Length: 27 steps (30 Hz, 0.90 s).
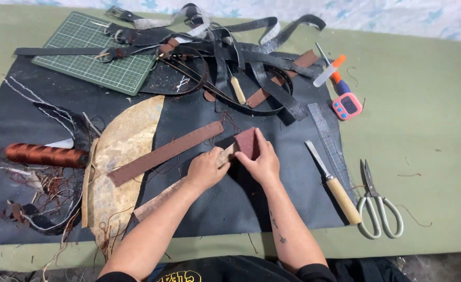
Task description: The person is sanding and burnishing the edges of a leather strap on a workbench.
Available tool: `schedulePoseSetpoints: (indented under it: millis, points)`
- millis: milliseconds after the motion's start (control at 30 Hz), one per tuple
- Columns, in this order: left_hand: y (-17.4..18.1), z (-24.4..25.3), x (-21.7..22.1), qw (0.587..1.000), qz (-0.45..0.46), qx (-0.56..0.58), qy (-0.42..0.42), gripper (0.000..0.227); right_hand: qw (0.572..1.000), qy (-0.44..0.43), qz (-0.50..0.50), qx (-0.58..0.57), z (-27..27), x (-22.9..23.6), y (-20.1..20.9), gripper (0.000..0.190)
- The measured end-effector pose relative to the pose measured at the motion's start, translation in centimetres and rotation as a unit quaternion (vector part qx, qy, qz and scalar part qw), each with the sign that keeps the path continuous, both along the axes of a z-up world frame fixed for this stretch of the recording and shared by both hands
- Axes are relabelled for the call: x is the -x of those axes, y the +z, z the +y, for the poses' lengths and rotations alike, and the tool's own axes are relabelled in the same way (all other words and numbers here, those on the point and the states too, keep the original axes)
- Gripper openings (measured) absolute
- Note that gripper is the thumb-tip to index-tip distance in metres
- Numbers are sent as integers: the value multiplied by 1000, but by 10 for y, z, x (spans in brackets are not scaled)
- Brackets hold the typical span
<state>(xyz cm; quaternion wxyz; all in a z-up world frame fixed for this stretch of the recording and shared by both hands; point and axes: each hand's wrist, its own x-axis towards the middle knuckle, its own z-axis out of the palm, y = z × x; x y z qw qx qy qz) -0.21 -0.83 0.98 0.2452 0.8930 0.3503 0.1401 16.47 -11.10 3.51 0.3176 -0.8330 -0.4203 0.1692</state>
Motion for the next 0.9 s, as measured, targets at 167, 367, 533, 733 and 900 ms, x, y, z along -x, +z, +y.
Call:
schedulePoseSetpoints:
  millis: [167, 367, 533, 733, 900]
  points:
    - [-13, 7, -2, 1000, 18, 14, -5, 44, 998, 26, -54, 1, 0, 10, -12, 100]
    - [-4, 3, 1, 999, -8, 37, 16, 45, 999, -26, -31, 23, 11, 6, -14, 96]
    - [-7, 3, 3, 996, -85, 25, -18, 44, 998, 21, -58, -19, 2, 26, -22, 96]
    - [1, 3, 7, 996, -75, 34, -20, 51, 996, -61, 6, -67, 18, 14, -16, 95]
    - [33, 6, 1, 992, -33, 119, -3, 57, 973, -101, 157, -134, 30, 25, -16, 94]
